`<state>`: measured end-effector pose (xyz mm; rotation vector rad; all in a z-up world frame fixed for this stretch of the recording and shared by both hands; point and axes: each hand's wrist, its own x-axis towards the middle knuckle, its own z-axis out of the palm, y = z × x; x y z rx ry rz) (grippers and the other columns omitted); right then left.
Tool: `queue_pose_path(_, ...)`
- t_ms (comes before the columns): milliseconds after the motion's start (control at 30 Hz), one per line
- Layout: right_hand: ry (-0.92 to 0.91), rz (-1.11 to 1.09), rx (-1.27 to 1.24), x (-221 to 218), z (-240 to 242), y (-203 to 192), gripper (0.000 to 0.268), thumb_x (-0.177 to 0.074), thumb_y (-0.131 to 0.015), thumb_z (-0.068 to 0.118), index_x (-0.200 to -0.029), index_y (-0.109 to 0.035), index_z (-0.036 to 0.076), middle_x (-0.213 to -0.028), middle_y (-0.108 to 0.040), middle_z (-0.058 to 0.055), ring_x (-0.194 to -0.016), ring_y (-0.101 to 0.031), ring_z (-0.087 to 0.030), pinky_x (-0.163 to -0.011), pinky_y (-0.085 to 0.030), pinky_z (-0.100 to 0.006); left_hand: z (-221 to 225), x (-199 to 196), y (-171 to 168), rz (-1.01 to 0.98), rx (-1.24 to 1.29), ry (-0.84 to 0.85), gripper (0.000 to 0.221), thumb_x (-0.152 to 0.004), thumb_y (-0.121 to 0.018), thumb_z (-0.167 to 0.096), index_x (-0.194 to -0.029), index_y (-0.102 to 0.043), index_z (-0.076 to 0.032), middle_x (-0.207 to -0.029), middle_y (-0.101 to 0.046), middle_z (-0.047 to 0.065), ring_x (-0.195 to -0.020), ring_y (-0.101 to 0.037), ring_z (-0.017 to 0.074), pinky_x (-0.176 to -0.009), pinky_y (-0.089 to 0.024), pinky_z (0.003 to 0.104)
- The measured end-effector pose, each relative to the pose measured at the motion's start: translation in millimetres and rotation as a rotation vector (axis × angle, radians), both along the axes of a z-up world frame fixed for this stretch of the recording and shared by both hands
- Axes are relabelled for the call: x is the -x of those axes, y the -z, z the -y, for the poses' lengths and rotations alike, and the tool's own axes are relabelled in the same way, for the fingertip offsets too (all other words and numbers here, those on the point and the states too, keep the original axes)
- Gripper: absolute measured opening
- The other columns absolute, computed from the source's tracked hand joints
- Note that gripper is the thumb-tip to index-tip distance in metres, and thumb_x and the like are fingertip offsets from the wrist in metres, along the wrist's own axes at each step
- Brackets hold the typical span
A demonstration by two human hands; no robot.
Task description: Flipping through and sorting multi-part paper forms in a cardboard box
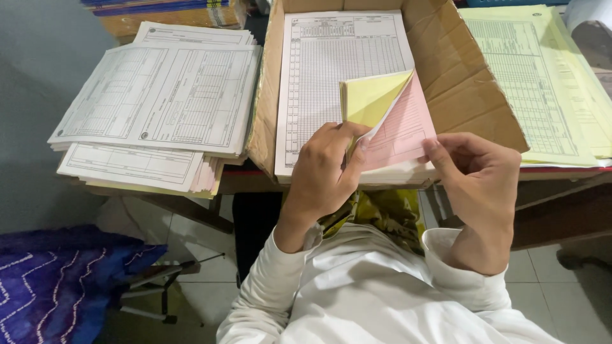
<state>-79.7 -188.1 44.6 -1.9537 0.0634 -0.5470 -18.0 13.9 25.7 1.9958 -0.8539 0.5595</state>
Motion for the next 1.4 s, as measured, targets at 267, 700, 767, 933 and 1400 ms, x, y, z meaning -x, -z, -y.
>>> queue_pose_path(267, 0.07, 0.043, 0.031, -10, -5, 6, 0.034, -0.103, -0.083, 0.018, -0.077, -0.065, 0.004, -0.067, -0.059, 0.0, -0.061, -0.047, -0.006, -0.056, -0.037, -0.021, -1, 1, -3, 0.004, -0.016, 0.012, 0.018, -0.101, -0.055, -0.013, -0.115, -0.063, -0.006, -0.09, -0.069, 0.01, -0.083, -0.06, 0.0286, -0.075, -0.047, 0.041)
queue_pose_path(700, 0.022, 0.151, -0.022, -37, 21, 49, 0.042, -0.096, -0.089, 0.026, -0.074, -0.063, 0.001, -0.048, -0.048, -0.006, -0.046, -0.042, -0.005, -0.045, -0.035, -0.019, -4, -1, -4, 0.03, 0.027, 0.088, 0.044, -0.087, -0.078, -0.038, -0.115, -0.066, -0.006, -0.083, -0.07, 0.023, -0.089, -0.073, 0.0426, -0.088, -0.055, 0.058)
queue_pose_path(767, 0.013, 0.162, -0.022, -39, 24, 50, 0.041, -0.097, -0.088, 0.027, -0.075, -0.063, 0.001, -0.049, -0.049, -0.007, -0.046, -0.043, -0.006, -0.045, -0.036, -0.019, -4, -4, -2, 0.035, 0.017, 0.093, 0.045, -0.084, -0.081, -0.035, -0.116, -0.066, -0.006, -0.086, -0.07, 0.024, -0.092, -0.073, 0.0434, -0.09, -0.054, 0.059)
queue_pose_path(933, -0.013, 0.18, -0.03, -32, 14, 37, 0.041, -0.104, -0.082, 0.029, -0.079, -0.065, 0.001, -0.052, -0.049, -0.006, -0.053, -0.04, -0.005, -0.049, -0.037, -0.02, -3, -2, 2, 0.016, 0.006, 0.098, 0.044, -0.084, -0.081, -0.029, -0.12, -0.065, -0.009, -0.095, -0.072, 0.021, -0.097, -0.073, 0.0419, -0.093, -0.054, 0.059)
queue_pose_path(1400, -0.15, 0.154, 0.648, -10, 30, 1, 0.04, -0.099, -0.078, 0.017, -0.133, -0.072, -0.003, -0.119, -0.069, -0.018, -0.108, -0.061, -0.03, -0.09, -0.051, -0.041, 1, -1, 16, 0.018, -0.001, 0.0, 0.06, -0.114, -0.058, -0.005, -0.161, -0.021, -0.007, -0.168, -0.042, 0.011, -0.102, -0.076, 0.029, -0.095, -0.06, 0.042)
